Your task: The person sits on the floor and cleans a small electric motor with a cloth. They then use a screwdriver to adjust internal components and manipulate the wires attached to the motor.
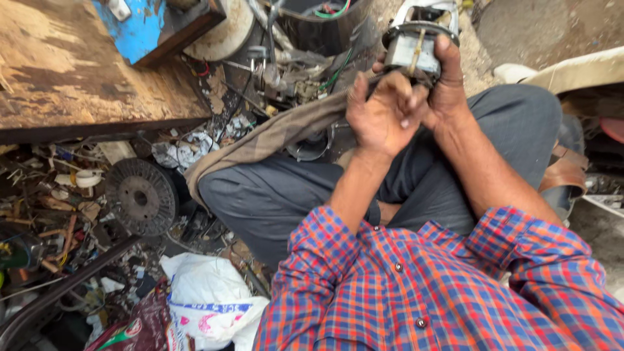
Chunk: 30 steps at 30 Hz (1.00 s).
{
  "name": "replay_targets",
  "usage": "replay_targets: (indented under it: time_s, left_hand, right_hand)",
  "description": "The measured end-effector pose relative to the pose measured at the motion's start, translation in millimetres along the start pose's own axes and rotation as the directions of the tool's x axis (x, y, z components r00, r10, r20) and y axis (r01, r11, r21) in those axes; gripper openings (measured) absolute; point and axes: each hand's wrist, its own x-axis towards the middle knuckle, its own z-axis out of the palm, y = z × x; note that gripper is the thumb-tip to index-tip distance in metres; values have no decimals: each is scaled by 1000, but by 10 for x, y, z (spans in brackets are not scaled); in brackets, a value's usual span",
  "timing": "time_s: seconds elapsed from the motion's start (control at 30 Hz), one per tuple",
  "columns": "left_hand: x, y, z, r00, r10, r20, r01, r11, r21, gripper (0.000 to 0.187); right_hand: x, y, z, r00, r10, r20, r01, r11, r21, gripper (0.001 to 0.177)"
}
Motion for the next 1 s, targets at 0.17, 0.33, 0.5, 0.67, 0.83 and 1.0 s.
replay_targets:
  time_s: [0.17,0.33,0.5,0.67,0.83,1.0]
  left_hand:
    - [-179,-122,61,994,-100,30,85,942,324,50]
    - [-239,-121,277,985,1,-172,118,722,682,27]
    - [213,213,354,896,351,270,-150,-333,931,25]
    - [355,60,226,887,272,372,-240,-416,877,22]
    - [403,62,137,908,-91,410,-382,-584,716,32]
    - [427,298,240,891,315,328,-142,-493,858,24]
  right_hand:
    - [16,-53,-3,985,-160,-62,160,987,-4,86]
    - [13,-23,-98,983,-77,-168,98,988,121,81]
    - [76,76,-187,990,-75,-119,97,976,194,68]
    - [64,127,-374,967,-37,-250,87,977,193,58]
    - [87,137,-471,987,-2,-160,31,983,181,48]
    - [97,120,-343,987,64,-149,-24,967,255,55]
